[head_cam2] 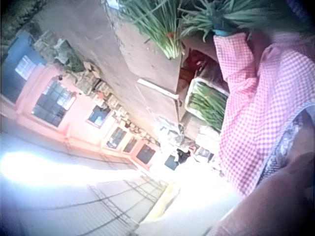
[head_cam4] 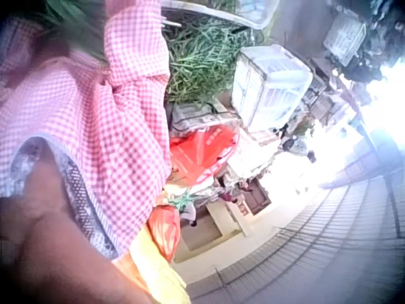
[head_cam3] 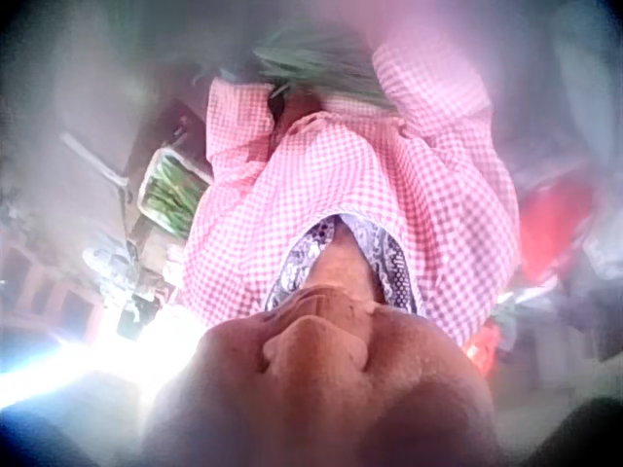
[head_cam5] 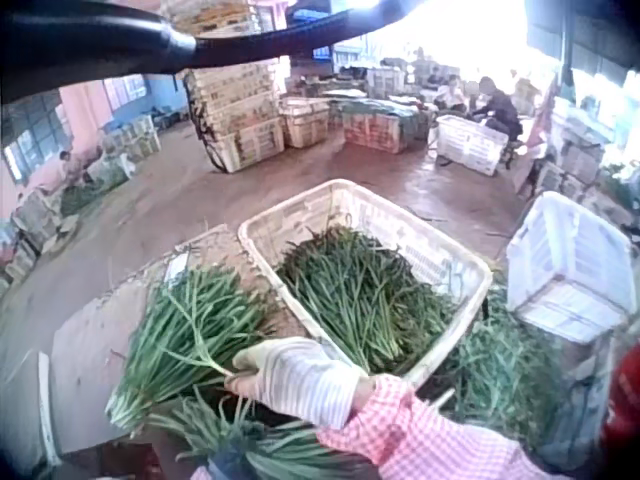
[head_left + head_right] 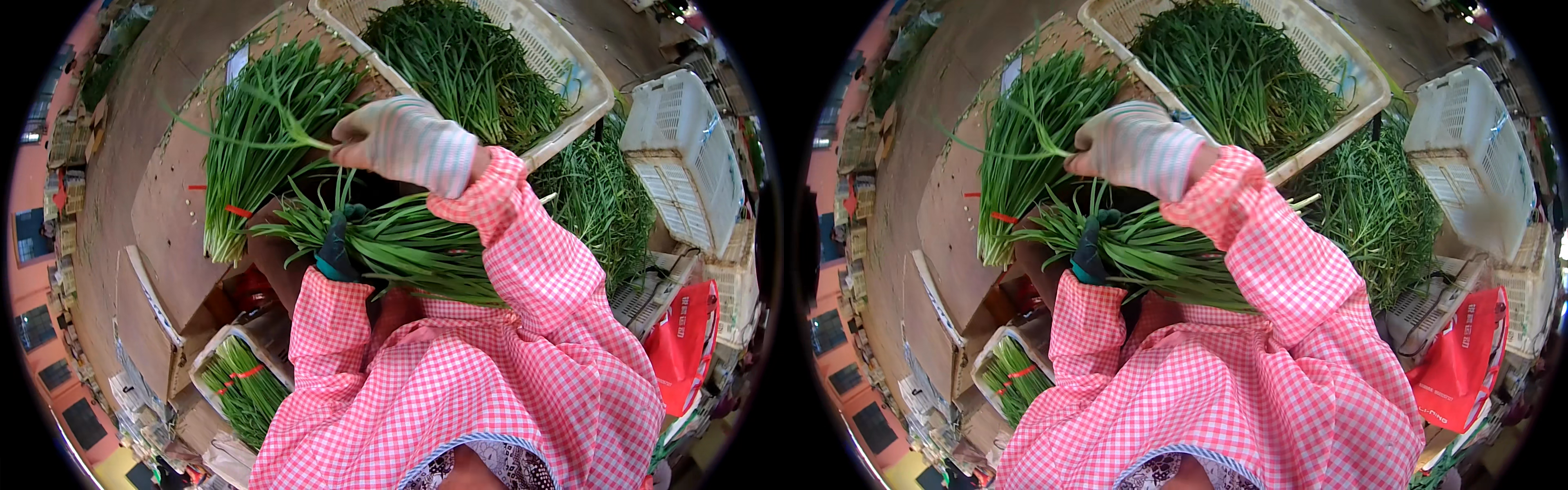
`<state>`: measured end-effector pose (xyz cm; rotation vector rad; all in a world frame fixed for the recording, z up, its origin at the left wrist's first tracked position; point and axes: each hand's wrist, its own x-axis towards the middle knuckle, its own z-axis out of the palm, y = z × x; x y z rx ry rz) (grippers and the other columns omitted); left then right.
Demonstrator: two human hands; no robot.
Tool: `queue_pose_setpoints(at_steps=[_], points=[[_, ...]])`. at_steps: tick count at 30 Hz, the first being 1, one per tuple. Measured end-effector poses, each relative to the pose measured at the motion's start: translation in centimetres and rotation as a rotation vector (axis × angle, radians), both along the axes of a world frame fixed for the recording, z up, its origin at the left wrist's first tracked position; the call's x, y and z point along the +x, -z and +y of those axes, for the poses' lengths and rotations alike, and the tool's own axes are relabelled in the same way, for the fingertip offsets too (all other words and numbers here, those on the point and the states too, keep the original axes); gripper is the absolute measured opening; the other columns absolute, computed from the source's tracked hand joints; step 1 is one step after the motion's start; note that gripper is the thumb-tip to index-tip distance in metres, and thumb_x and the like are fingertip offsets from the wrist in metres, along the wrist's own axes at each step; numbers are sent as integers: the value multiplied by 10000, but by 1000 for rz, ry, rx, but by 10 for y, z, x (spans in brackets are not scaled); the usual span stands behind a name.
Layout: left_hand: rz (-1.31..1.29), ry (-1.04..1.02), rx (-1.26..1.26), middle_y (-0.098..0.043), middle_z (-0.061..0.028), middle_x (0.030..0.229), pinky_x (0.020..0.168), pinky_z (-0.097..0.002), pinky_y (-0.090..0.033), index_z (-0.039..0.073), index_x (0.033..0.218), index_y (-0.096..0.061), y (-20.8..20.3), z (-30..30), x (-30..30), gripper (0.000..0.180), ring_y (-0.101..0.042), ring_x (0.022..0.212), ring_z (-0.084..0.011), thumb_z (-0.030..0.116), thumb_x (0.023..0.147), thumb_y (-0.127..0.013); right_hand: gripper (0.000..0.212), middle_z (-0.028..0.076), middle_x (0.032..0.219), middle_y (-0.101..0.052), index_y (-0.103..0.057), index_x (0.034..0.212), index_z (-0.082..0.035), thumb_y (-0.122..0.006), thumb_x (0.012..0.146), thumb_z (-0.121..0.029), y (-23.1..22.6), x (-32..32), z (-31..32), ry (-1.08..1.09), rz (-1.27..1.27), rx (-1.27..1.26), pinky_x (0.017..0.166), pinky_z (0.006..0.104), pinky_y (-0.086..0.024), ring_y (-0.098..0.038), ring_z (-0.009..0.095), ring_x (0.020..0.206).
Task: The person sorts chives by pulling handfuls from large crates, aligning the stems, and bundling them onto a wooden work surface. The person uses their hands to pick through the greens, removes individual stray leaves, and secures a bundle with a red rubber band.
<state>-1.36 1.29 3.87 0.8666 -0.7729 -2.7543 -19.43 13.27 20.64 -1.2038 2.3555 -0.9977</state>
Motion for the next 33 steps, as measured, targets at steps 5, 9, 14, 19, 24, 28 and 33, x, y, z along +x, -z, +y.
queue_pose_setpoints(at_steps=[5,9,14,19,24,28,33], points=[[89,-13,44,-612,-98,1052,892,-416,-472,56,1061,-584,-21,-3,16,299,-577,972,-238,312,910,-543,438,132,1009,-659,-610,1114,-23,-666,768,-287,40,1,48,43,-111,129,837,294,-490,-641,218,929],[160,-150,-103,-600,-120,1107,940,-437,-443,32,1071,-588,-41,5,0,307,-569,1020,-258,289,921,-515,752,202,1092,-604,-501,1244,-5,-770,620,-328,40,42,60,31,-178,96,892,337,-457,-590,295,1034],[323,-57,-124,-577,-158,1190,982,-454,-414,16,1081,-599,-89,13,-38,307,-558,1076,-279,260,936,-483,1044,222,1218,-511,-388,1343,-40,-799,514,-524,40,75,39,-78,-175,180,866,371,-456,-533,342,1095],[462,71,-232,-612,-157,1080,958,-542,-408,49,892,-568,-98,10,-38,282,-563,1055,-325,308,935,-466,490,84,1096,-633,-529,1257,-50,-667,801,-166,33,49,108,345,-531,-470,851,254,-469,-583,135,976],[411,90,-79,-630,-130,1051,976,-546,-399,77,836,-565,-81,-6,-31,289,-577,1032,-320,310,945,-435,317,78,940,-670,-623,1124,-29,-610,857,-200,72,11,184,618,-317,75,767,238,-469,-587,103,848],[392,102,-56,-630,-122,1048,969,-540,-405,78,799,-554,-70,-13,-29,309,-575,1030,-322,322,944,-432,343,71,827,-673,-652,1049,-23,-648,804,-263,100,25,197,501,-422,233,720,259,-482,-604,114,767],[362,112,-39,-629,-122,1063,971,-533,-406,67,840,-576,-54,-23,-33,303,-570,1036,-319,331,934,-460,335,103,815,-669,-670,1021,-86,-604,809,-336,117,34,184,402,-422,335,727,319,-483,-627,220,750]])
